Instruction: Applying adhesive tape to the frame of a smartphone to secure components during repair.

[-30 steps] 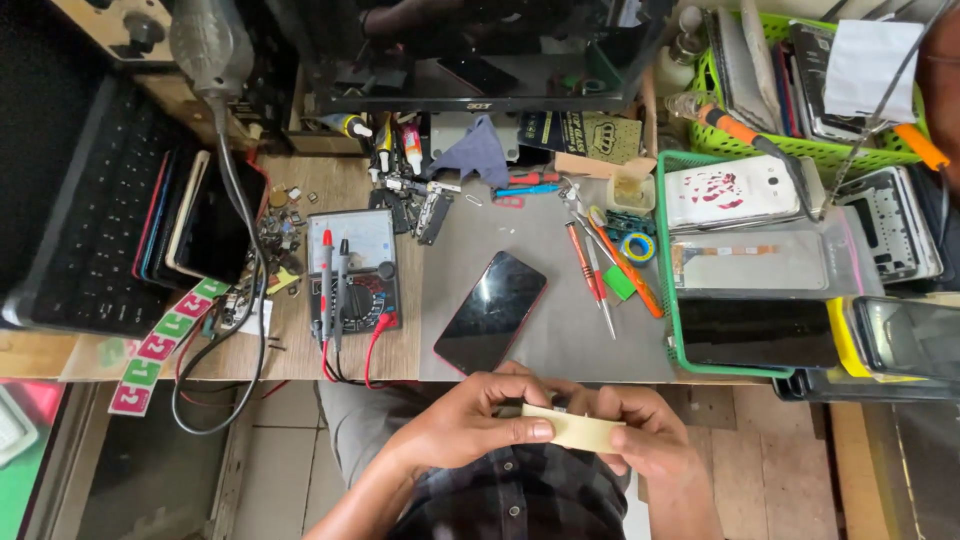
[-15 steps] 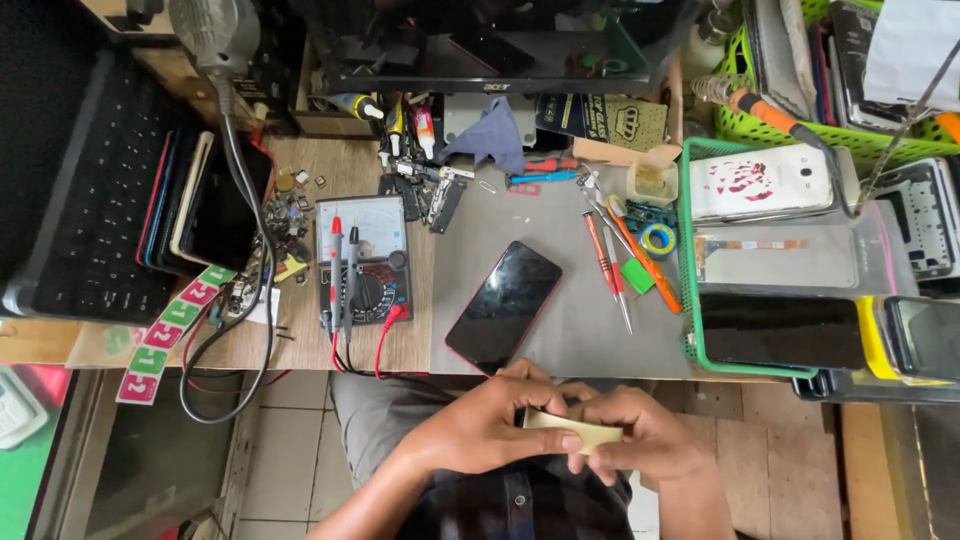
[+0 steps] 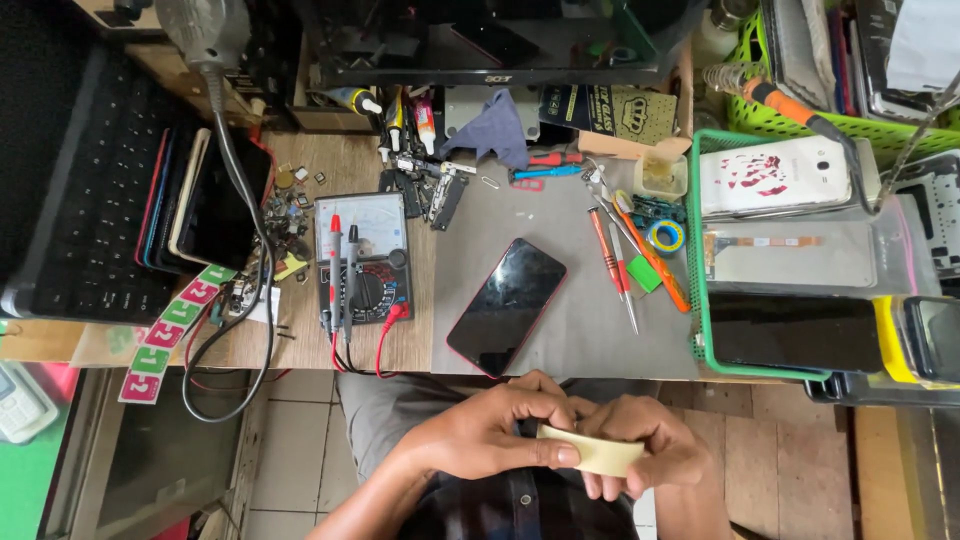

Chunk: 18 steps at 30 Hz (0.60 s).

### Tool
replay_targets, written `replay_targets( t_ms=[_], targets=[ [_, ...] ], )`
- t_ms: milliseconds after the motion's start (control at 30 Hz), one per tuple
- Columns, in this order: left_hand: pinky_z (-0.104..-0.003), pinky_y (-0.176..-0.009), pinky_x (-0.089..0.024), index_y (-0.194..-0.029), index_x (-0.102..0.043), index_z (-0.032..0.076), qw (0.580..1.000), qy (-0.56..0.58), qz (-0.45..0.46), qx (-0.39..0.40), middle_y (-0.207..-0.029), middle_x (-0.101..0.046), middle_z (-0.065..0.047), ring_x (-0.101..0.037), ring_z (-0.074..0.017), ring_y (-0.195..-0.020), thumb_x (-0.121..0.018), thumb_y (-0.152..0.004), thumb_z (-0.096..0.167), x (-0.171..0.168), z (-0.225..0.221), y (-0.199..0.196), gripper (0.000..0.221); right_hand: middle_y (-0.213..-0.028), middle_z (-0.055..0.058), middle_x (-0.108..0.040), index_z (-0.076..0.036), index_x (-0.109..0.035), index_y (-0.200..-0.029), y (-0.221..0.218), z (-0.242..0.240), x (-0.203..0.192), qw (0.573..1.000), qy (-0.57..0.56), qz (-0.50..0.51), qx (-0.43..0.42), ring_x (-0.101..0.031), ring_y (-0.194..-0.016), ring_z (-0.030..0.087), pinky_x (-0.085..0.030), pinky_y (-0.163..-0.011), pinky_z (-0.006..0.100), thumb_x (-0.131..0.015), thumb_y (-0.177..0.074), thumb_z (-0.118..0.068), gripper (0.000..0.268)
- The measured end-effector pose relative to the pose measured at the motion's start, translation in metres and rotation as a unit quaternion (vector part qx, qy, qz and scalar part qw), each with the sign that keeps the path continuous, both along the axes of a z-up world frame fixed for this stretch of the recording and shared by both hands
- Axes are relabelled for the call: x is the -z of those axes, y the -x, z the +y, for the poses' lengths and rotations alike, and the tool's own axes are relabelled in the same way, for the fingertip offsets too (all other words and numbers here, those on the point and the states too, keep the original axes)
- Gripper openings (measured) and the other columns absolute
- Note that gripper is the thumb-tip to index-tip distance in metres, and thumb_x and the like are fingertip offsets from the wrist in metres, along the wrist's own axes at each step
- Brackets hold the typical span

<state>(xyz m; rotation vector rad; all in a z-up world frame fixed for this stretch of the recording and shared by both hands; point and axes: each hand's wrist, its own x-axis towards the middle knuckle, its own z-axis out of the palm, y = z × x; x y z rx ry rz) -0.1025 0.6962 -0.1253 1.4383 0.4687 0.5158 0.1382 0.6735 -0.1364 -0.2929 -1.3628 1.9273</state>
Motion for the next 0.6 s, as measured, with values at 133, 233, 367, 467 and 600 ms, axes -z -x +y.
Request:
replay_targets(
  t_ms=[133, 233, 367, 467, 600],
  targets=[
    [-0.028, -0.096, -0.042, -0.092, -0.066, 0.017, 0.999, -0.031, 0.028, -0.004, -0.089, -0.059, 0.007, -0.05, -0.0145, -0.105, -0.067, -0.098, 0.038, 0.002, 0.0, -0.003, 0.022, -0.075, 0.012, -0.074, -0.004, -0.07, -0.078, 0.005, 0.009, -0.009, 0.991, -0.034, -0.118, -0.051, -0.066, -0.066, 0.022, -0.051, -0.067, 0.036, -0.064, -0.1, -0.045, 0.047],
    [-0.029, -0.092, -0.044, -0.101, -0.068, 0.013, 0.999, -0.039, 0.013, -0.035, -0.091, -0.061, 0.002, -0.055, -0.0156, -0.102, -0.066, -0.099, 0.034, -0.003, 0.004, -0.002, 0.021, -0.075, 0.014, -0.073, 0.001, -0.072, -0.083, -0.006, 0.001, 0.011, 0.991, 0.031, -0.13, -0.015, -0.054, -0.054, 0.016, -0.043, -0.051, 0.028, -0.069, -0.095, -0.04, 0.042],
    [-0.029, -0.097, -0.05, -0.125, -0.065, 0.005, 0.993, -0.004, -0.026, -0.115, -0.117, -0.069, -0.007, -0.064, -0.0152, -0.11, -0.061, -0.102, 0.027, -0.029, 0.008, -0.003, 0.033, -0.075, 0.017, -0.073, -0.004, -0.072, -0.082, -0.008, -0.008, 0.01, 0.985, 0.037, -0.117, 0.125, -0.053, -0.049, 0.014, -0.043, -0.049, 0.027, -0.069, -0.095, -0.046, 0.045],
    [-0.04, -0.115, -0.044, -0.136, -0.058, 0.003, 0.973, -0.063, -0.053, -0.218, -0.139, -0.06, -0.016, -0.057, -0.0287, -0.136, -0.056, -0.105, 0.024, -0.029, 0.003, -0.014, 0.038, -0.058, 0.007, -0.057, 0.0, -0.075, -0.092, 0.005, -0.008, 0.009, 0.971, -0.013, -0.106, 0.214, -0.074, -0.078, 0.033, -0.059, -0.062, 0.039, -0.074, -0.096, -0.037, 0.037],
    [-0.037, -0.116, -0.044, -0.135, -0.057, 0.004, 0.967, -0.016, -0.091, -0.236, -0.143, -0.055, -0.02, -0.055, -0.0256, -0.138, -0.062, -0.101, 0.024, -0.032, 0.001, -0.026, 0.04, -0.089, 0.019, -0.077, 0.002, -0.073, -0.092, 0.009, -0.006, -0.009, 0.961, -0.054, -0.146, 0.231, -0.049, -0.139, 0.03, -0.054, -0.068, 0.034, -0.072, -0.096, -0.036, 0.038]
  ],
)
